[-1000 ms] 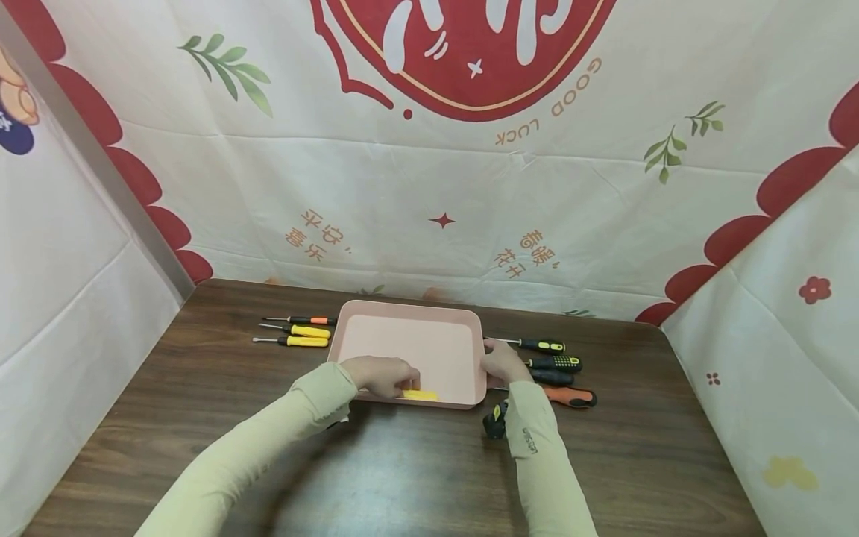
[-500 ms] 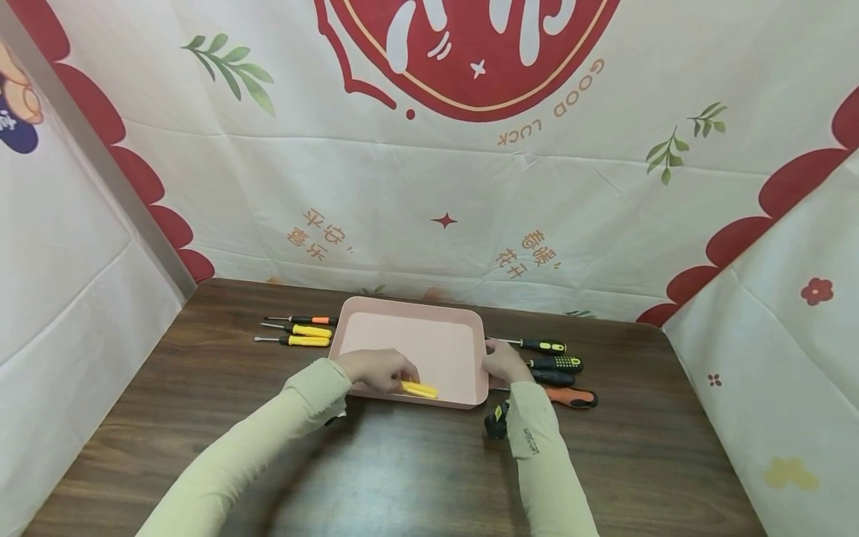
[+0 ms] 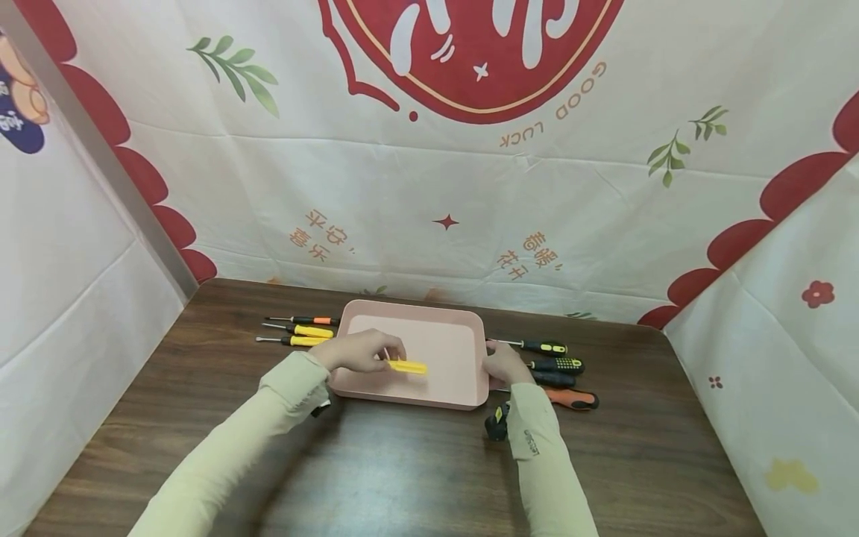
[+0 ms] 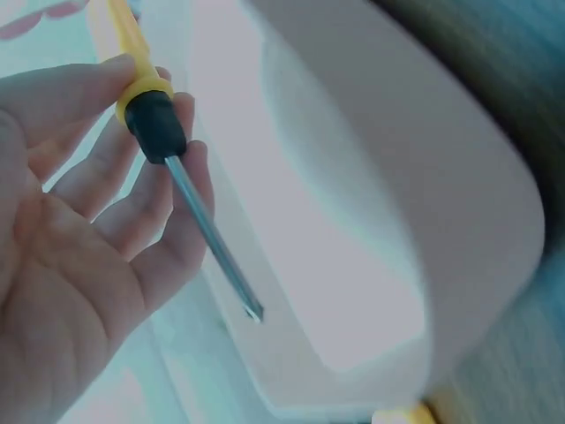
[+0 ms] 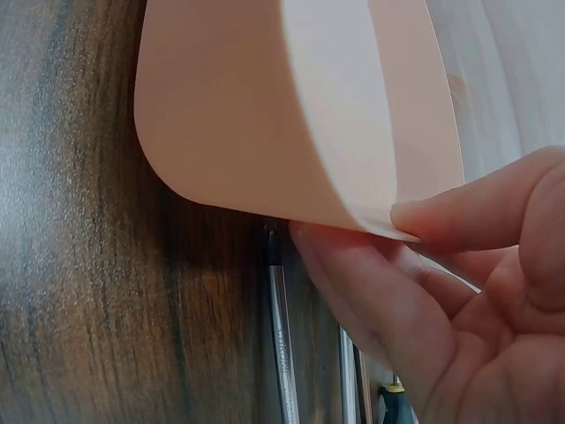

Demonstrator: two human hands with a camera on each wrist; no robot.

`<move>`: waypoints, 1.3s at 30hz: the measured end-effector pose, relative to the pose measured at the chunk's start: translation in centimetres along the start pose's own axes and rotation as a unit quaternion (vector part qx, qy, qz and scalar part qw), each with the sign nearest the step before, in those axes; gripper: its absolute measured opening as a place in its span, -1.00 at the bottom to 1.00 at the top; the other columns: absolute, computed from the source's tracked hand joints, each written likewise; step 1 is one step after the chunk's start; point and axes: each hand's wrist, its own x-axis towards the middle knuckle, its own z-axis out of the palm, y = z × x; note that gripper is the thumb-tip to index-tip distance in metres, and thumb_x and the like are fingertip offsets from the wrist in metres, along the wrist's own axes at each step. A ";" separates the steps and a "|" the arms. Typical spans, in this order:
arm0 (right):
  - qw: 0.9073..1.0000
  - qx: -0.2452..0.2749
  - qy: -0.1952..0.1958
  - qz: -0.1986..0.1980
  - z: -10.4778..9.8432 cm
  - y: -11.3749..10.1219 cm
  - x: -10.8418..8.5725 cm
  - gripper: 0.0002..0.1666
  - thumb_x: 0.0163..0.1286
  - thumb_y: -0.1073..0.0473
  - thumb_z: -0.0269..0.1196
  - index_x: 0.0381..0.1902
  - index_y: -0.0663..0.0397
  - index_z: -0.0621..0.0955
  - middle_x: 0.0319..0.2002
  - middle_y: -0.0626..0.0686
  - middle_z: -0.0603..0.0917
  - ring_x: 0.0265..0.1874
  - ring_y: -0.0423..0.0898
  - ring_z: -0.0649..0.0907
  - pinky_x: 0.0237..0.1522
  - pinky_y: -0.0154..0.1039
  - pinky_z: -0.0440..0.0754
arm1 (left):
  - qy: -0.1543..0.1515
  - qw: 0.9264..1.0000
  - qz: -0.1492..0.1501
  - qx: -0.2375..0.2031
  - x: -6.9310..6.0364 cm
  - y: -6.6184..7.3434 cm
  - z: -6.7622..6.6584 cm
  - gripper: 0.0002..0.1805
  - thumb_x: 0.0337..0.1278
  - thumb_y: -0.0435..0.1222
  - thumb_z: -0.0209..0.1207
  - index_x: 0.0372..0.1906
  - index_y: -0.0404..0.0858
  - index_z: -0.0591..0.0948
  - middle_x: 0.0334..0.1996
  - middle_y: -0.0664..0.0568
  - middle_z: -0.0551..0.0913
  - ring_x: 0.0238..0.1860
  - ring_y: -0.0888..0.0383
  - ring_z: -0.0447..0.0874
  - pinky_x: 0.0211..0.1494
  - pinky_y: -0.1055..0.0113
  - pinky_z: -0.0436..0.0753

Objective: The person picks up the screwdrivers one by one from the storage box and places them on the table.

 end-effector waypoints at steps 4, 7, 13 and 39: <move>1.000 -0.004 -0.002 -0.004 0.0 0.1 0.1 -0.19 0.13 0.46 -0.09 0.38 0.27 0.00 -0.09 0.34 0.54 -0.51 -0.07 0.65 -0.43 -0.11 0.66 | 0.030 0.999 0.016 -0.019 -1.7 -1.1 -1.2 -0.80 -0.01 -0.49 0.15 -0.22 -0.26 0.58 -0.31 0.05 0.60 -0.24 0.21 0.56 -0.12 0.39 0.58; 1.000 -0.003 -0.004 -0.007 -0.1 0.1 0.1 -0.20 0.14 0.46 -0.09 0.38 0.27 0.00 -0.09 0.34 0.54 -0.52 -0.08 0.64 -0.44 -0.11 0.66 | 0.042 0.998 0.016 -0.037 -3.1 -2.1 -2.0 -0.79 -0.03 -0.50 0.16 -0.22 -0.28 0.58 -0.29 0.02 0.60 -0.24 0.19 0.58 -0.15 0.41 0.59; 1.000 0.002 -0.005 -0.012 -0.3 0.3 0.1 -0.22 0.15 0.47 -0.09 0.37 0.28 0.03 -0.12 0.33 0.55 -0.52 -0.06 0.65 -0.44 -0.11 0.66 | 0.067 0.996 0.001 -0.054 -5.5 -3.9 -3.1 -0.81 -0.09 -0.51 0.19 -0.29 -0.28 0.60 -0.35 0.03 0.62 -0.31 0.19 0.60 -0.20 0.41 0.60; 1.000 0.006 -0.013 -0.015 -0.2 0.2 0.1 -0.24 0.18 0.46 -0.09 0.37 0.26 0.04 -0.21 0.29 0.59 -0.51 -0.02 0.67 -0.41 -0.11 0.66 | 0.145 0.976 -0.124 -0.103 -13.0 -10.8 -3.3 -0.81 -0.22 -0.50 0.30 -0.35 -0.38 0.60 -0.39 -0.11 0.63 -0.38 0.11 0.52 -0.26 0.28 0.56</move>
